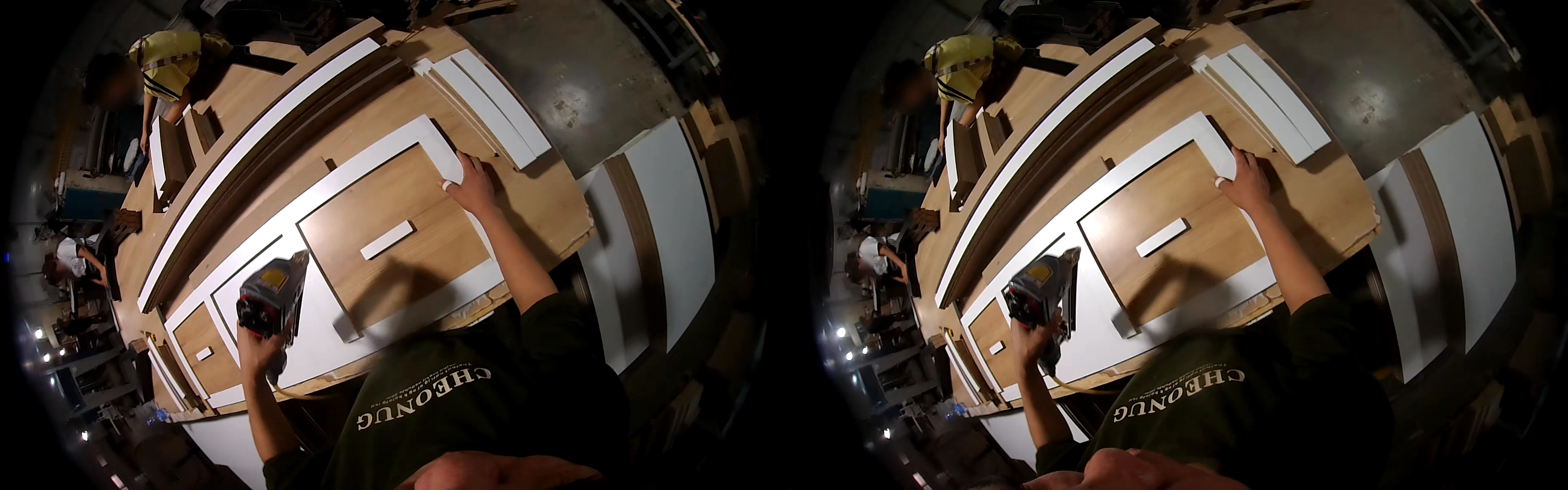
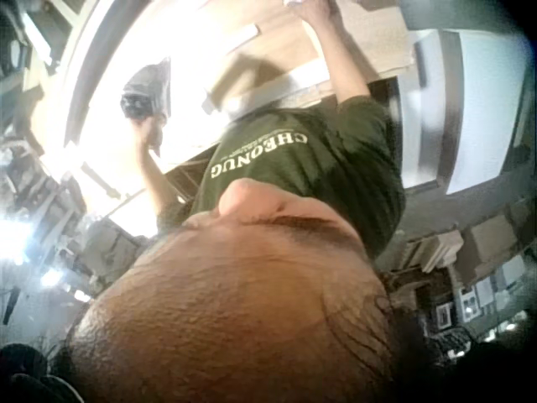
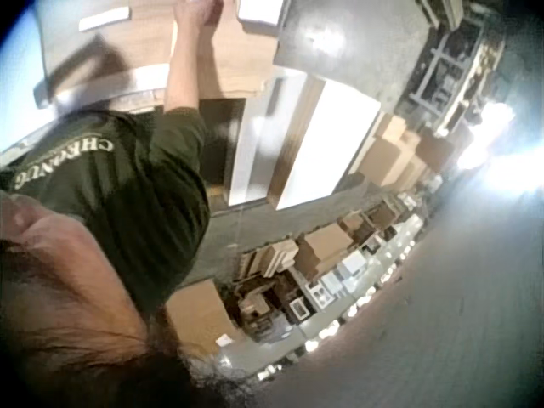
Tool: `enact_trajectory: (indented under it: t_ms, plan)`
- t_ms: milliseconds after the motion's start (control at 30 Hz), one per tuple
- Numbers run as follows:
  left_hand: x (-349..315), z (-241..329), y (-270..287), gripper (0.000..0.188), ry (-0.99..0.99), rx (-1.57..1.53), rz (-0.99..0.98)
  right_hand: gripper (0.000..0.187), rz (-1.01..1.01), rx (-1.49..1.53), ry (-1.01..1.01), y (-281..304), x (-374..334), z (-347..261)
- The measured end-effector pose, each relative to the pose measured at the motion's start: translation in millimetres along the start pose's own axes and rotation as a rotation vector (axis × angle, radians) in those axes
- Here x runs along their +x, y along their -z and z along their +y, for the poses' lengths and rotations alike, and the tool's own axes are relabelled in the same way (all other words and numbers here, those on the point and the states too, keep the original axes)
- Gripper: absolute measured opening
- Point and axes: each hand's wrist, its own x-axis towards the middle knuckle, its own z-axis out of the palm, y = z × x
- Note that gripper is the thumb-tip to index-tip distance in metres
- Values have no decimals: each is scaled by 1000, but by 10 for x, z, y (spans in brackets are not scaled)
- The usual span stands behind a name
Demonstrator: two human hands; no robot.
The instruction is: The person positions wood panels into white frames on a table and secures them using a pneumatic nail gun and a hammer.
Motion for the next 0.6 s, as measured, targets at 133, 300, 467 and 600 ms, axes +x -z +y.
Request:
enact_trajectory:
  t_ms: [133, 300, 467, 600]
  plan:
    - [536, 689, -179, 28, 13, -83, -73, 72, 26, 27, 10, -99, 195, -67]
    - [1264, 1092, -501, 27, 74, -27, -160, 64, 116, 65, 58, -41, 232, 18]
    - [1774, 1080, -871, 30, 73, 5, -294, 63, 47, 67, 31, 3, 169, -58]
    - [2037, 1152, -1061, 30, 123, 37, -363, 64, 85, 129, -60, -40, 209, -107]
